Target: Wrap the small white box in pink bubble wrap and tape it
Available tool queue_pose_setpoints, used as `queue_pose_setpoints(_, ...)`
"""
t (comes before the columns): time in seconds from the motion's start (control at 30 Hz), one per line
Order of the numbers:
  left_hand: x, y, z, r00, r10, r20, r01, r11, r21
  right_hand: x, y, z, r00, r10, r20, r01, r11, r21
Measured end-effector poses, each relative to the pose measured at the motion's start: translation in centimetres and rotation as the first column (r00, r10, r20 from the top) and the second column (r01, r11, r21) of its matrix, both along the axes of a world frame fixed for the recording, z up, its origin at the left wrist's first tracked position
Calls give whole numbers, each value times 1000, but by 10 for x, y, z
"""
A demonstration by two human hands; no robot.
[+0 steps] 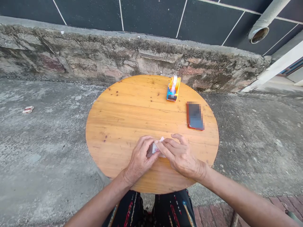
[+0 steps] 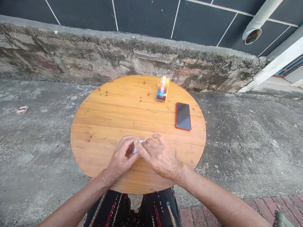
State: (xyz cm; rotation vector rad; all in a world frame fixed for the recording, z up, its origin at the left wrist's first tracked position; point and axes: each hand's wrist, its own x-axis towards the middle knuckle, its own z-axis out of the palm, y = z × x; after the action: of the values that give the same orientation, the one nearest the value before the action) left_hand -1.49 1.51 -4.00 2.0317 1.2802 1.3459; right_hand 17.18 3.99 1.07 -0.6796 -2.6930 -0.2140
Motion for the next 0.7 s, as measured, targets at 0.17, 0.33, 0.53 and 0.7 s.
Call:
queue_pose_setpoints(0.17,-1,1,-1,999,-1,-33,3,999,43,9,7,2,987,-79,-139,57,986,-154)
queue_pose_setpoints(0.33,-1,1,-3,999,6,-53,-4,999,45,20,49,-3,975,-123,-184,22,881,-472)
queue_pose_setpoints(0.53,-1,1,-1,997,12,-79,-9,999,40,13,75,-6,996,71,-58,-92,755,-649)
queue_pose_setpoints(0.7,-1,1,0,997,16,-77,-14,1000,26,11,71,2,995,95,-18,-85,772,-630)
